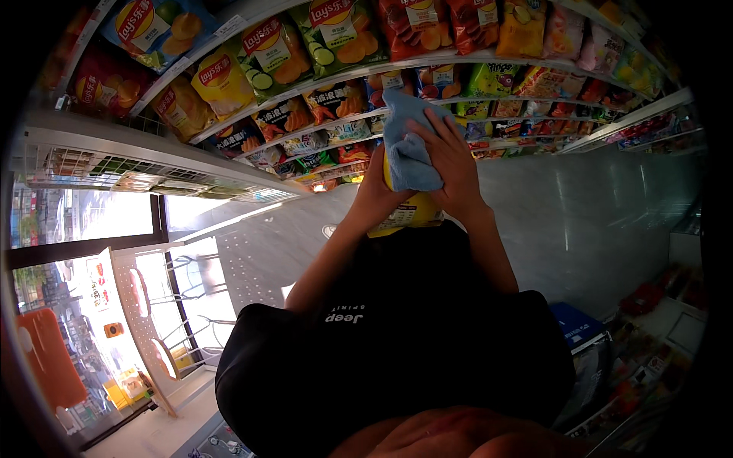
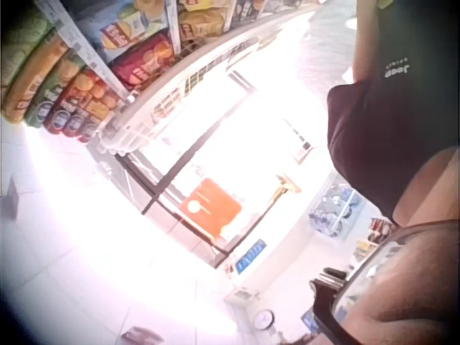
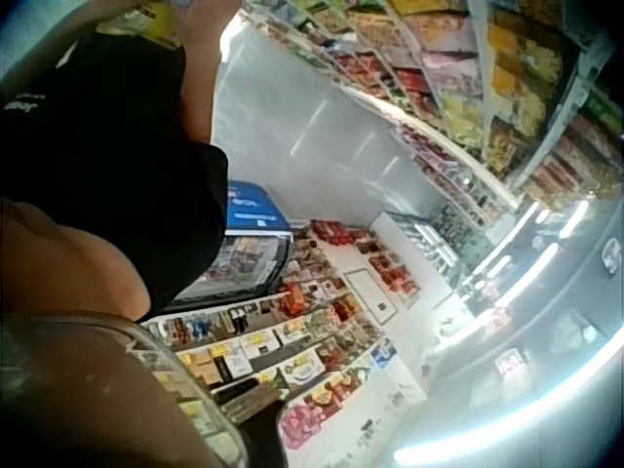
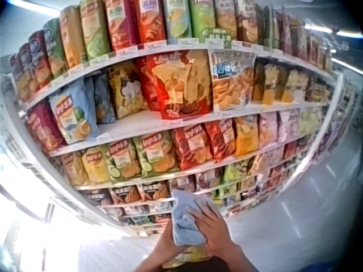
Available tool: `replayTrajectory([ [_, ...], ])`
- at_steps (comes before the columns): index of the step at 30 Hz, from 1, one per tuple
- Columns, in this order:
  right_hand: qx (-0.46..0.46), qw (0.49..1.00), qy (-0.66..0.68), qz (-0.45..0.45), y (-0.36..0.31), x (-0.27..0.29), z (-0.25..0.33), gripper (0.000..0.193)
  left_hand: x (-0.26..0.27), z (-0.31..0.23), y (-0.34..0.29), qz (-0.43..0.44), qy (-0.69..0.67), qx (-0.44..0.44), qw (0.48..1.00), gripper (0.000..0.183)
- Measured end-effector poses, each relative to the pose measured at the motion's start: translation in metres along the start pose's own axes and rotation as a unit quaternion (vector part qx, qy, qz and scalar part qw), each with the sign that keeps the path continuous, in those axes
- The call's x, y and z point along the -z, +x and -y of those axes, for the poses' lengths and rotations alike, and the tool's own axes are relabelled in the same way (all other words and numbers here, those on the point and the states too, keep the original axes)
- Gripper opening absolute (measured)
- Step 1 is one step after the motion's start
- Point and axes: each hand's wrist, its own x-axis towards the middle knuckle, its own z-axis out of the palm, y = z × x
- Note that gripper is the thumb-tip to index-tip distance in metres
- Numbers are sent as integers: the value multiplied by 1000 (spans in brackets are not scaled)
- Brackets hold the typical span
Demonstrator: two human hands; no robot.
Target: The person picks up snack bags from shelves and wipes them with a blue cloth before returning them to the shelf.
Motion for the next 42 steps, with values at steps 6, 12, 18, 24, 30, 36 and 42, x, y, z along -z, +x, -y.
replayTrajectory([
  [6, -42, 986, 162, -4, 3, 2, -10, 43, -22, 19, -18, -27, -377, 45, 925, 66],
  [12, 39, 981, 174, 74, 1, -22, -13, 40, -34, 14, -33, -107, -480, 89, 866, 55],
  [18, 153, 948, 167, 222, -23, -12, 27, 27, -19, 92, -48, -162, -318, 54, 933, 50],
  [24, 113, 975, 129, 143, -13, -17, 15, 31, -9, 49, -38, -177, -525, 98, 827, 49],
  [30, 145, 972, 116, 144, -24, -5, 37, 34, 11, 15, -12, -27, -649, 58, 758, 55],
  [36, 89, 990, 63, 88, -16, -8, 31, 39, 20, 3, -6, -64, -549, 88, 829, 56],
  [42, -19, 989, 145, 13, 9, -13, 3, 54, 34, 4, -7, -35, -548, 143, 823, 43],
])
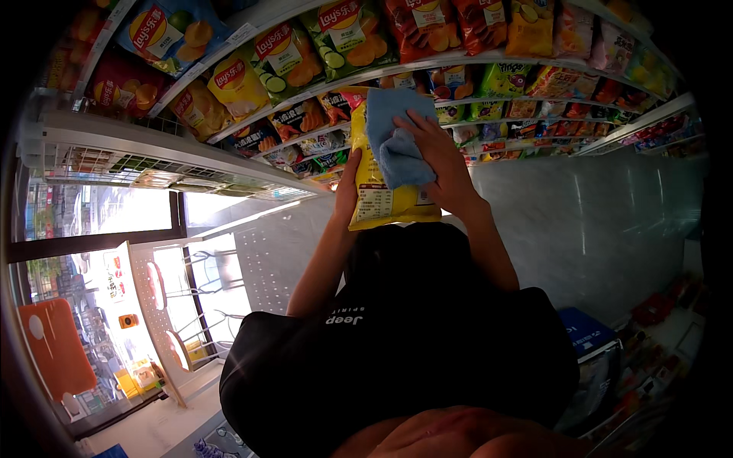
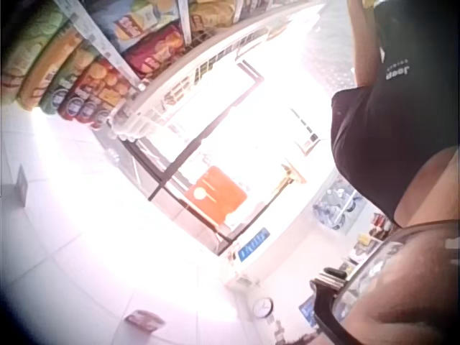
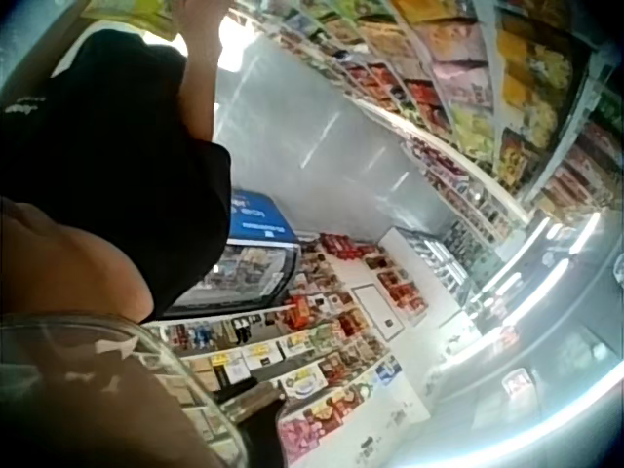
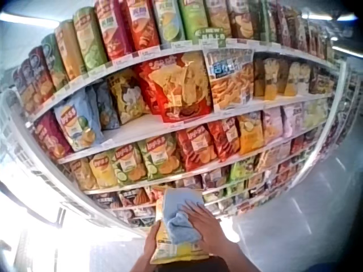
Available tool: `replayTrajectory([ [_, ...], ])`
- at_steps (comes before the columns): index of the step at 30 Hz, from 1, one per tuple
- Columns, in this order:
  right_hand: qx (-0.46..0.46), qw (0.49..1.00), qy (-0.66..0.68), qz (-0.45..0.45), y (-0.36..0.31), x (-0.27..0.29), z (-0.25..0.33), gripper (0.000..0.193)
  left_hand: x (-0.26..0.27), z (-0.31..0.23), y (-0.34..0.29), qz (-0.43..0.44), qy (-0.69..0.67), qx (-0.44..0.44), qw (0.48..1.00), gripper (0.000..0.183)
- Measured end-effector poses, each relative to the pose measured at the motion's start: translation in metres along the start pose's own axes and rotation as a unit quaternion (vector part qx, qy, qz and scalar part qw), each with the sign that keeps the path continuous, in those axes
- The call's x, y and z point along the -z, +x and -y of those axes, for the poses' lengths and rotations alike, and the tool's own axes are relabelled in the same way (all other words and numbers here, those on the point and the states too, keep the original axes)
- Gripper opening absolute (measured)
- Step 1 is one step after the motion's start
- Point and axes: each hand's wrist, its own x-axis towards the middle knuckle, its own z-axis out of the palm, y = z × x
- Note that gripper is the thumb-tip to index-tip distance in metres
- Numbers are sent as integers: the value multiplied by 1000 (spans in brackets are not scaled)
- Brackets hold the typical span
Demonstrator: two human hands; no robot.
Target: The person picks up snack bags from shelves and wipes them with a blue cloth before returning them to the shelf.
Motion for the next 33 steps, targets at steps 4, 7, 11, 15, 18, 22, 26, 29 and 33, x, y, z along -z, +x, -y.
replayTrajectory([
  [4, -52, 996, 60, -44, 7, 2, -22, 58, -3, -3, -8, -1, -3, 7, 1000, 42],
  [7, -41, 992, 120, -13, 2, -5, -11, 53, 14, -9, 0, 14, -116, 17, 993, 44],
  [11, 60, 995, 45, 67, -8, -8, 14, 39, 10, -18, 3, -7, -126, -14, 992, 45],
  [15, 68, 997, -28, 18, 14, -7, 10, 43, 23, -28, -2, 68, -197, 38, 977, 45],
  [18, 27, 996, -10, -83, 29, -5, -5, 43, 10, -32, -6, 127, -218, 47, 967, 43],
  [22, 81, 997, 8, 7, 27, 1, 11, 46, 37, -31, 11, 36, -141, -39, 989, 42],
  [26, 123, 984, 72, 105, -2, 12, 29, 37, 29, -26, 15, 35, -184, -76, 979, 43],
  [29, 99, 986, 44, 124, -19, 16, 22, 34, 18, -17, 11, 52, -168, -84, 981, 42],
  [33, 48, 996, 36, 69, -12, 21, 18, 34, 7, -1, -7, 1, -142, -69, 988, 42],
])
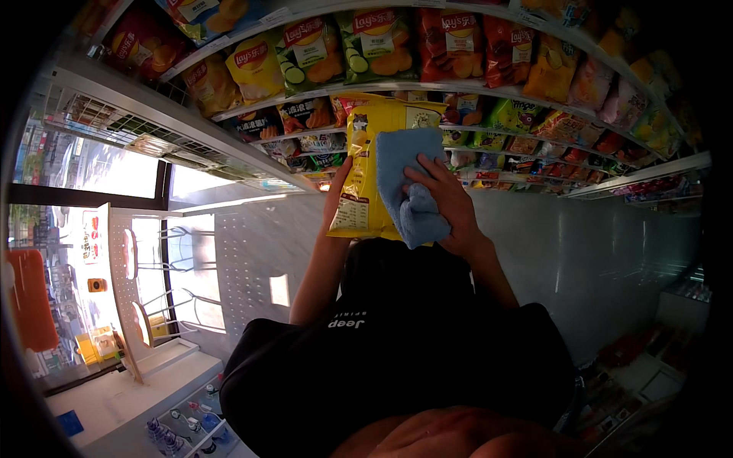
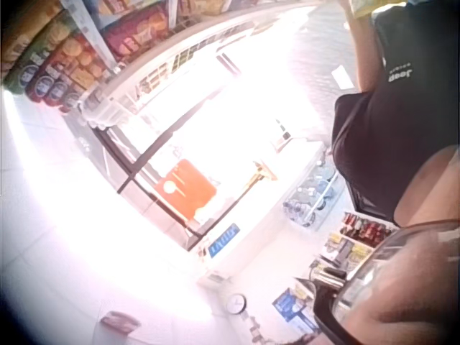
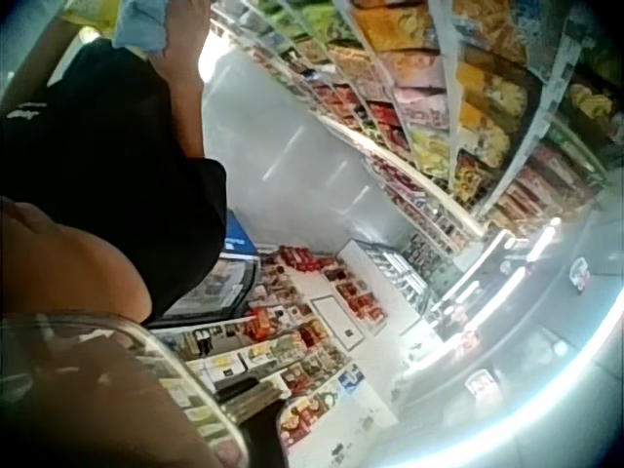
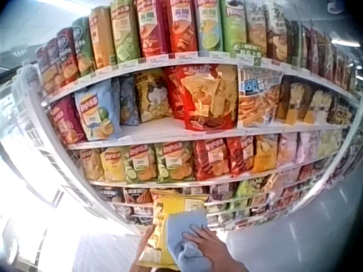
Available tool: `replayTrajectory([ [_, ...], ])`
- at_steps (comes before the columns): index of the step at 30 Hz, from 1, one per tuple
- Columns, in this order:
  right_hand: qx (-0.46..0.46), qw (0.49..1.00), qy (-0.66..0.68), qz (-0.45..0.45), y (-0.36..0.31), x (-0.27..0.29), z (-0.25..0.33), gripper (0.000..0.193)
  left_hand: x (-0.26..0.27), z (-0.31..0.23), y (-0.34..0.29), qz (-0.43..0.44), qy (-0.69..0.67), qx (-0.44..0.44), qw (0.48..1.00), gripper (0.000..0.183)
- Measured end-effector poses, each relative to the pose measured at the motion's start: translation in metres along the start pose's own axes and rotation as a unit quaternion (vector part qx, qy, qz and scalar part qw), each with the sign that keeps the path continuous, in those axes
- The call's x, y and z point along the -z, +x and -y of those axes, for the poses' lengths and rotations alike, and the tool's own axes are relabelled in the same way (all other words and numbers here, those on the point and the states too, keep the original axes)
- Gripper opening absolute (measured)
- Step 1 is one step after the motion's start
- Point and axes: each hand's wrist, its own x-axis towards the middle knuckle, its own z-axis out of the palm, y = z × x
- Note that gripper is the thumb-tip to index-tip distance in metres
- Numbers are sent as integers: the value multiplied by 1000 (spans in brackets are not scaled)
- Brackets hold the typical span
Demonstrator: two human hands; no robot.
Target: The person picks up snack bags from shelves and wipes them with a blue cloth before returning them to the shelf.
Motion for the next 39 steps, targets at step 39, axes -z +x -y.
replayTrajectory([
  [39, -335, 507, 726, -322, -3, -53, -20, 55, -54, -32, -3, 18, 454, -162, 876, 85],
])
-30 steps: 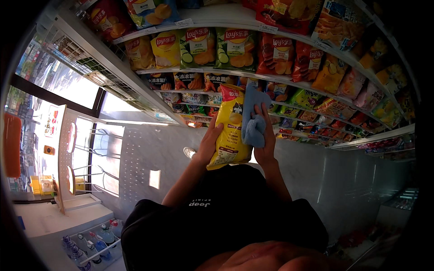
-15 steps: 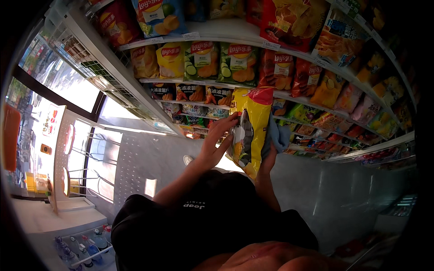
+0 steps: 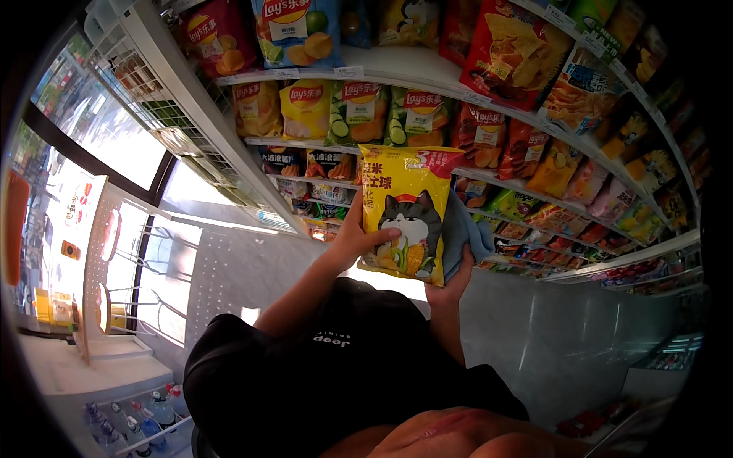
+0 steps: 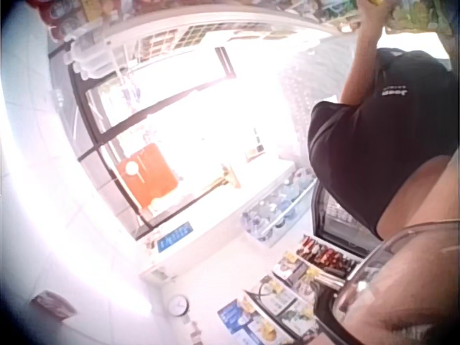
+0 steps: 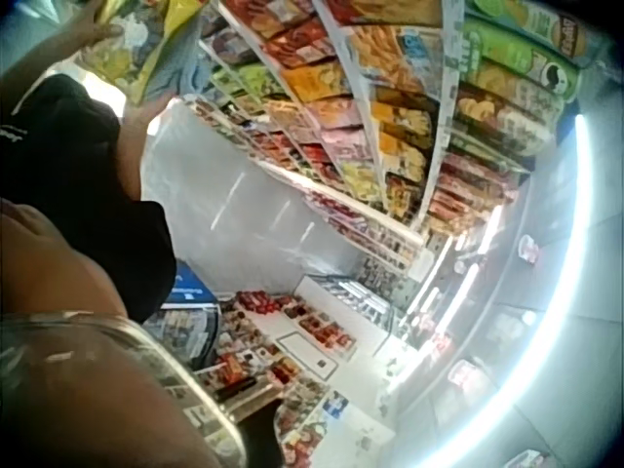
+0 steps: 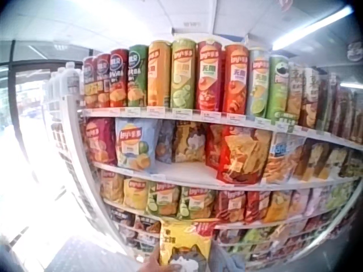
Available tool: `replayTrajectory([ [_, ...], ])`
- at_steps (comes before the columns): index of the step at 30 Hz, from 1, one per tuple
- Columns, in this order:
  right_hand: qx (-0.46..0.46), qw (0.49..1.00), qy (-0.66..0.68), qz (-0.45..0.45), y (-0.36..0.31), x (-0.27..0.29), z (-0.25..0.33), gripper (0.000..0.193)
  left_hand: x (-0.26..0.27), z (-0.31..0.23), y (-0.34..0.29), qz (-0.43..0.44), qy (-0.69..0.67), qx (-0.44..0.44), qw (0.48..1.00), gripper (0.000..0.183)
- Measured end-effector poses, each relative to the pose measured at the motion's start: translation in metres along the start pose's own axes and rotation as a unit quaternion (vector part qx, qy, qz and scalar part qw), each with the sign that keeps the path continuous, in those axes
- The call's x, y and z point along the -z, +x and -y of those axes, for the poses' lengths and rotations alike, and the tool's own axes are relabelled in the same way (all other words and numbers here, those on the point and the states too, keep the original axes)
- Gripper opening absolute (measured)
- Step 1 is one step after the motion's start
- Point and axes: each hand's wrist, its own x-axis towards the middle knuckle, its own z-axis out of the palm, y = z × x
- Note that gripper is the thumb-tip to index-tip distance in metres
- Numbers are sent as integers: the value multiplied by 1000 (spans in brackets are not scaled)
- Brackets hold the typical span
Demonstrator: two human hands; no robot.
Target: The person picks up snack bags from shelves and wipes them with a blue cloth before returning them to the shelf.
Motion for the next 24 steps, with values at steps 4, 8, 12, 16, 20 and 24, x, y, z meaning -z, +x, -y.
replayTrajectory([
  [4, 152, 985, -46, -69, -9, -3, 32, 59, 9, -19, 26, -30, 35, -62, 997, 82],
  [8, 179, 978, -55, -90, -24, 19, 61, 59, 16, -55, 83, -41, 120, -193, 973, 84],
  [12, 174, 977, -99, -80, -33, 44, 79, 60, 15, -137, 118, -76, 181, -215, 957, 85],
  [16, 187, 975, -89, -85, -47, 56, 98, 60, 29, -176, 170, -84, 300, -236, 920, 88],
  [20, 217, 970, -71, -87, -50, 73, 107, 59, 12, -189, 188, -116, 329, -294, 890, 88],
  [24, 219, 970, -55, -88, -51, 82, 106, 58, 6, -189, 210, -93, 289, -309, 901, 85],
])
